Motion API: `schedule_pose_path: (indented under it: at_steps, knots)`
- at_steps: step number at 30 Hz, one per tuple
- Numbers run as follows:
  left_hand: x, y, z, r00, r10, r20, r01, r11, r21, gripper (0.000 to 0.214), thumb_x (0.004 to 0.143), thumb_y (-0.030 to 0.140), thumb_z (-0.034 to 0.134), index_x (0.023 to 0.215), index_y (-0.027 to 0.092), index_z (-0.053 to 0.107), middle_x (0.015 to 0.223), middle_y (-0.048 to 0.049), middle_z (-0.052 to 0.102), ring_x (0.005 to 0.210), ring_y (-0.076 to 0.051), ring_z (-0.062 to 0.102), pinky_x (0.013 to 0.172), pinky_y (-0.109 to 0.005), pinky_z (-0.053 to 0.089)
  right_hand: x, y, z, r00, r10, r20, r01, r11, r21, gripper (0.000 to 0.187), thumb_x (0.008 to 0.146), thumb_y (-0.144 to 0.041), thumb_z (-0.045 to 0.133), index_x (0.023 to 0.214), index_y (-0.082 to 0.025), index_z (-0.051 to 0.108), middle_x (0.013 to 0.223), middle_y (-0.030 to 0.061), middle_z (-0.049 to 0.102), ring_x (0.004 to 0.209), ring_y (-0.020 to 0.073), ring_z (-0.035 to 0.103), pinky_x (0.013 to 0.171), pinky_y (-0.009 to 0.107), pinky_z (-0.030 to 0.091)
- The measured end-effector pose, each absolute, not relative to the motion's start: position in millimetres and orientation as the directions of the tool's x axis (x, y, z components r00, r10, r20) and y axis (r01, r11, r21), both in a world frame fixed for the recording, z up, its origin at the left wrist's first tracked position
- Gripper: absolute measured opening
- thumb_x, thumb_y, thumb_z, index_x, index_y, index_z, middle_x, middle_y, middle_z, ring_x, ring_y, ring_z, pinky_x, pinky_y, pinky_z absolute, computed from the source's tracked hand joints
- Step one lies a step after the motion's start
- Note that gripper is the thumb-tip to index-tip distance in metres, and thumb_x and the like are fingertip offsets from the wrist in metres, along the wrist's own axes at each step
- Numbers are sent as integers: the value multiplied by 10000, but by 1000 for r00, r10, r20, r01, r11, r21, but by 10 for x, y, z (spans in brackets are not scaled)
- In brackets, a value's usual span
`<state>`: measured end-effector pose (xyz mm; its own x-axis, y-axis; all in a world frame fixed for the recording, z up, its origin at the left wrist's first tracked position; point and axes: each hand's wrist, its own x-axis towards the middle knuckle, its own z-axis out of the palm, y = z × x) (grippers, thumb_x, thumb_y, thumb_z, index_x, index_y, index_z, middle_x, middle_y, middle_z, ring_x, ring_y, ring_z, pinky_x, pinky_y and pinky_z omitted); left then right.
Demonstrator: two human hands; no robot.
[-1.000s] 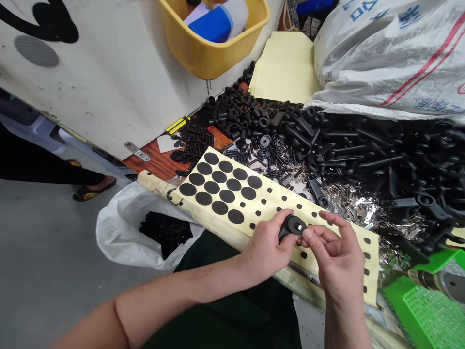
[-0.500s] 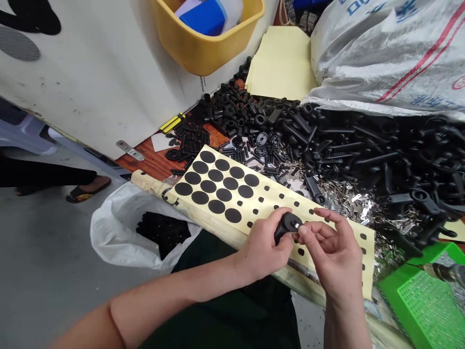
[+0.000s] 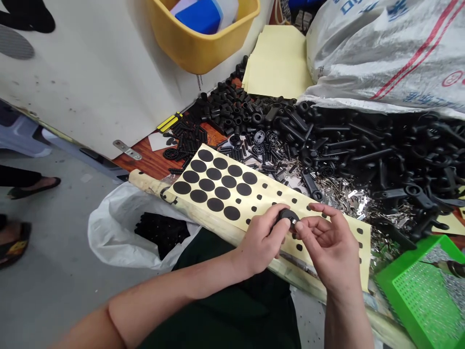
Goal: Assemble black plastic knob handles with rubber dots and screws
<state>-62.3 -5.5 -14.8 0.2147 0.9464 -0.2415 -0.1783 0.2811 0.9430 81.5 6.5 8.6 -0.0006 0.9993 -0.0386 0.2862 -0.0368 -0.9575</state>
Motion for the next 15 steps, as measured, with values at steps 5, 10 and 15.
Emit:
schedule_pose_path:
  at_steps: [5, 10, 15]
  knots:
    - [-598, -65, -153, 207, 947, -246, -177, 283, 943, 280, 950, 315, 384, 1161, 191, 519, 585, 62, 470, 421, -70, 447, 429, -179, 390, 767, 67, 123, 44, 995, -89, 297, -99, -950, 412, 713, -376, 730, 1023, -208, 518, 645, -12, 641, 599, 132, 626, 597, 262, 535]
    - [-600, -73, -169, 193, 958, -211, -140, 239, 961, 276, 951, 316, 382, 1161, 191, 512, 570, 62, 459, 430, -76, 437, 426, -179, 359, 725, 115, 201, 164, 966, -201, 397, -251, -883, 470, 635, -447, 746, 964, -190, 529, 594, -1, 645, 538, 154, 629, 528, 260, 521]
    - [-593, -75, -165, 188, 968, -167, -135, 194, 972, 311, 948, 325, 363, 1174, 172, 511, 595, 53, 450, 444, -82, 427, 443, -192, 368, 834, 107, 243, 133, 970, -203, 602, -242, -761, 452, 640, -530, 718, 901, -191, 574, 476, -39, 558, 466, 147, 582, 457, 230, 451]
